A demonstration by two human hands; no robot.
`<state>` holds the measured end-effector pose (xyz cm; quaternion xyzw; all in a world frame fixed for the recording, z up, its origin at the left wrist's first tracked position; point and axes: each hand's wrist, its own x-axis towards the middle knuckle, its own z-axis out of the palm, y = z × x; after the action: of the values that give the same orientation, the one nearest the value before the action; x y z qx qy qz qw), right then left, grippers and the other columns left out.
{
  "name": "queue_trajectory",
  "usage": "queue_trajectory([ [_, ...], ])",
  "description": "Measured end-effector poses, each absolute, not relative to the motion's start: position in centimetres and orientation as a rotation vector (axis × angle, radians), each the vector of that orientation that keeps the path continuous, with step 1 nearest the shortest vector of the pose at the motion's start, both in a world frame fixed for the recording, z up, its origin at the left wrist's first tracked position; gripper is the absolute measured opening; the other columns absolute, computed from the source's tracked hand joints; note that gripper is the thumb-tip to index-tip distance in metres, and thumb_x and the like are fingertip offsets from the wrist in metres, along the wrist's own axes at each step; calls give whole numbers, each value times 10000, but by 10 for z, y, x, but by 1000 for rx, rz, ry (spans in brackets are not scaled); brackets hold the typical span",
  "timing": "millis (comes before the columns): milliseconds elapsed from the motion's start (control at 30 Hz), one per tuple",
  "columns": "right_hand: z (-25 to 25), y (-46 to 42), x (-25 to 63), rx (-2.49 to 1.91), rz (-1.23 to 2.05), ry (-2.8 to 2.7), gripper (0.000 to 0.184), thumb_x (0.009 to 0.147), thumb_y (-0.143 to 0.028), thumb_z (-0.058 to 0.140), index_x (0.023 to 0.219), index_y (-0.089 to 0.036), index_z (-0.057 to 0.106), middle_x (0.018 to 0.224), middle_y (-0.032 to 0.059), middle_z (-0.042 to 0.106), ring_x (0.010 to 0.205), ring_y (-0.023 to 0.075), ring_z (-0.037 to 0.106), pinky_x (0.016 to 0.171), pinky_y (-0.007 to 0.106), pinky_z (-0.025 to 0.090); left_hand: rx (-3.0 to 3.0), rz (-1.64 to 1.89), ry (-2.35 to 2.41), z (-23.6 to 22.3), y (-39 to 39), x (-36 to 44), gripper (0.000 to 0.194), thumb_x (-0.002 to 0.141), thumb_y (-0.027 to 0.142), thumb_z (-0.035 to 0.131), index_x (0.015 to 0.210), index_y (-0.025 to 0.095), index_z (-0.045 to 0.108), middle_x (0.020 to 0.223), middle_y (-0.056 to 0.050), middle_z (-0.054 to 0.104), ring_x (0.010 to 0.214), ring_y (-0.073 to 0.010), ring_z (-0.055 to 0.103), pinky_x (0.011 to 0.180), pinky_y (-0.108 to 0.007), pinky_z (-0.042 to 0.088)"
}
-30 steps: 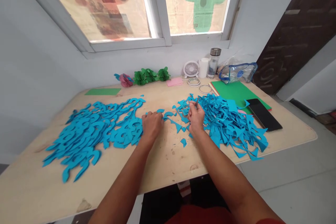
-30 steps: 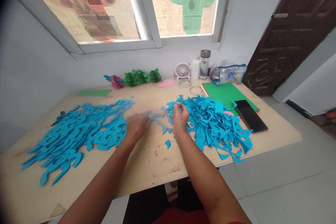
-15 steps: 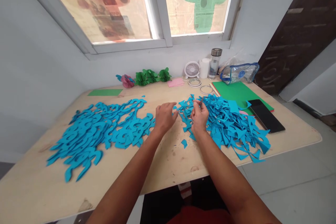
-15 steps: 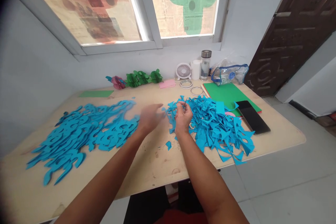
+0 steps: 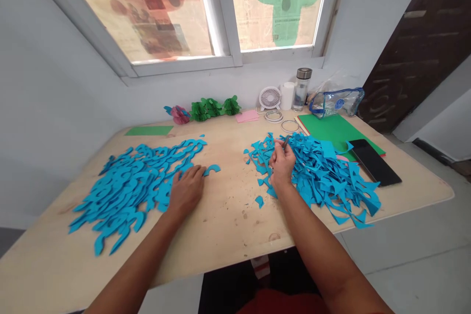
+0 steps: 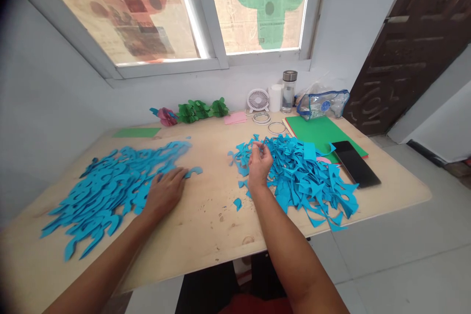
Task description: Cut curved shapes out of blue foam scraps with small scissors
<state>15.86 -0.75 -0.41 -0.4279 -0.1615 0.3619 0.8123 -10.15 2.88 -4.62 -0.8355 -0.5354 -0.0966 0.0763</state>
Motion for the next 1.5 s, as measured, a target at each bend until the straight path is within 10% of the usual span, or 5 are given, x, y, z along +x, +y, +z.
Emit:
queue_trajectory([
  [433,49,-39,184,-777,658,-343,205,739,-355,625,850,-191,572,474,-125,330,345,40,243,373,209,186,-2905,-508,-1557,-38,-6,53,481,878,348,460,1323,169,497,1393,-157,506,1303,-307,417,1033,-479,318],
  [767,49,-76,221,-722,651,-319,161,745,-303,655,819,-178,586,446,-124,358,323,36,265,367,211,199,-2768,-976,-1690,-28,9,96,345,855,185,436,1150,214,613,1117,-97,675,1057,-272,587,922,-406,429],
  [1133,38,-91,227,-753,700,-271,185,727,-300,680,817,-180,572,454,-125,369,324,32,264,364,211,191,-2957,-645,-1499,-25,29,137,510,780,207,601,1285,190,526,1207,-136,639,1185,-314,515,982,-454,364],
  [1500,32,-91,218,-809,737,-279,231,721,-348,683,837,-185,567,454,-126,358,330,35,256,366,206,198,-2596,-2553,-2298,-15,51,112,105,596,278,705,642,195,661,604,0,639,716,-202,603,672,-294,457],
])
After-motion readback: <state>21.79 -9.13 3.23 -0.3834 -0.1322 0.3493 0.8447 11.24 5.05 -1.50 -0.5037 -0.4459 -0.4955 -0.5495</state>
